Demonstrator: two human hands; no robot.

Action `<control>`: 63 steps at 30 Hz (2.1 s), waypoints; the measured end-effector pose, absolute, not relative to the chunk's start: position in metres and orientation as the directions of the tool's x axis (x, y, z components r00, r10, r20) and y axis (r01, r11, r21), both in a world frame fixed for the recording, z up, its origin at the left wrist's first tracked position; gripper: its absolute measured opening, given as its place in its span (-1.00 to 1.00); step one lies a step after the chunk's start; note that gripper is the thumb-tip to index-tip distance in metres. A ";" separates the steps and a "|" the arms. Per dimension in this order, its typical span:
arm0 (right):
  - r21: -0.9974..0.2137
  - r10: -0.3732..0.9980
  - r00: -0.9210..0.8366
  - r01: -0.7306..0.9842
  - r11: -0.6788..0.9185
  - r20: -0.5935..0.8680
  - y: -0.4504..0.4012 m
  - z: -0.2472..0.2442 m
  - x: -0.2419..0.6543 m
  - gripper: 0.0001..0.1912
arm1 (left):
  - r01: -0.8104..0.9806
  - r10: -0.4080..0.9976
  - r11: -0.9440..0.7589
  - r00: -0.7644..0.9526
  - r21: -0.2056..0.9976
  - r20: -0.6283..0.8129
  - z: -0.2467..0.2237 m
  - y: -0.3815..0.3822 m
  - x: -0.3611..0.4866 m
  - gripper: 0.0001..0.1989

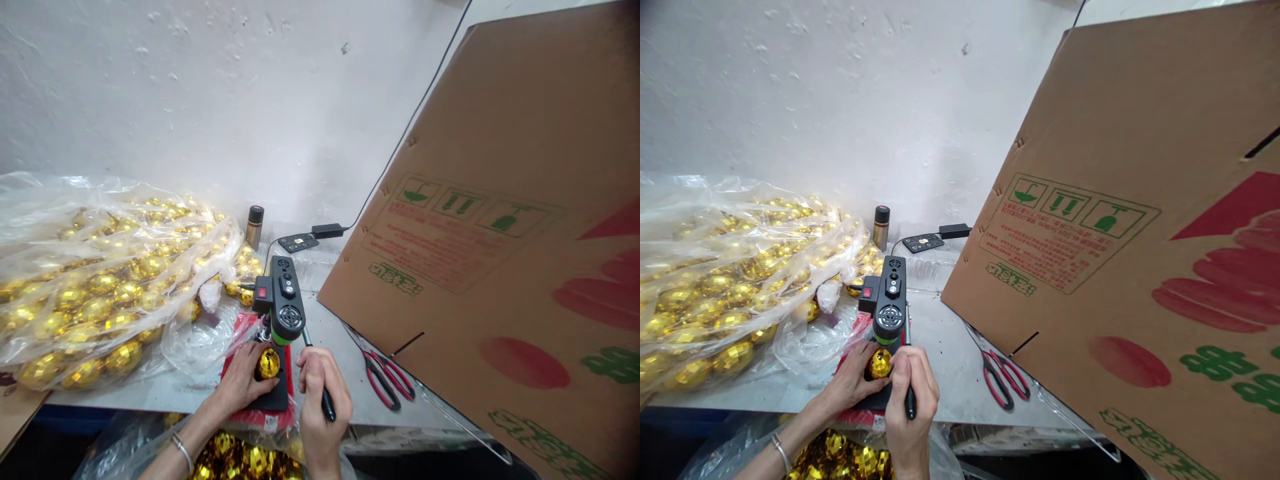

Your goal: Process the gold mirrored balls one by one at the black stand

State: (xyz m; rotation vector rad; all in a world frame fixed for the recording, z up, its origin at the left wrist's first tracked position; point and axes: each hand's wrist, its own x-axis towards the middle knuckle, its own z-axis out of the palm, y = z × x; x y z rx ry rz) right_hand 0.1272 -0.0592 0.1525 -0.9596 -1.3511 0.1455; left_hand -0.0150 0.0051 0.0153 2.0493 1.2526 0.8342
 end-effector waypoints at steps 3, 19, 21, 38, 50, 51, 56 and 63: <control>-0.658 0.613 0.261 0.427 0.620 0.746 -0.060 0.154 0.128 -0.68 | 0.537 0.908 -0.395 0.350 0.746 0.229 0.011 0.004 -0.012 -0.48; -0.586 0.502 0.304 0.460 0.667 0.810 -0.058 0.099 0.126 -0.66 | 0.573 0.925 -0.358 0.328 0.737 0.194 0.003 -0.001 -0.007 -0.48; -0.609 0.512 0.331 0.443 0.658 0.793 -0.059 0.096 0.124 -0.67 | 0.575 0.926 -0.353 0.328 0.738 0.187 0.005 -0.001 -0.006 -0.48; -0.548 0.388 0.394 0.496 0.674 0.833 -0.046 0.085 0.120 -0.62 | 0.542 0.927 -0.334 0.338 0.771 0.164 0.015 -0.002 -0.006 -0.46; -0.546 0.398 0.377 0.508 0.666 0.837 -0.047 0.085 0.122 -0.63 | 0.542 0.930 -0.325 0.332 0.775 0.158 0.009 -0.001 -0.006 -0.43; -0.544 0.396 0.376 0.515 0.663 0.838 -0.047 0.085 0.122 -0.63 | 0.539 0.931 -0.322 0.328 0.778 0.158 0.010 -0.001 -0.005 -0.43; -0.527 0.380 0.369 0.512 0.678 0.848 -0.045 0.083 0.122 -0.60 | 0.540 0.936 -0.305 0.320 0.784 0.144 0.012 -0.001 -0.003 -0.43; -0.590 0.433 0.408 0.451 0.670 0.803 -0.050 0.065 0.120 -0.62 | 0.531 0.931 -0.316 0.335 0.787 0.148 0.012 -0.001 -0.005 -0.42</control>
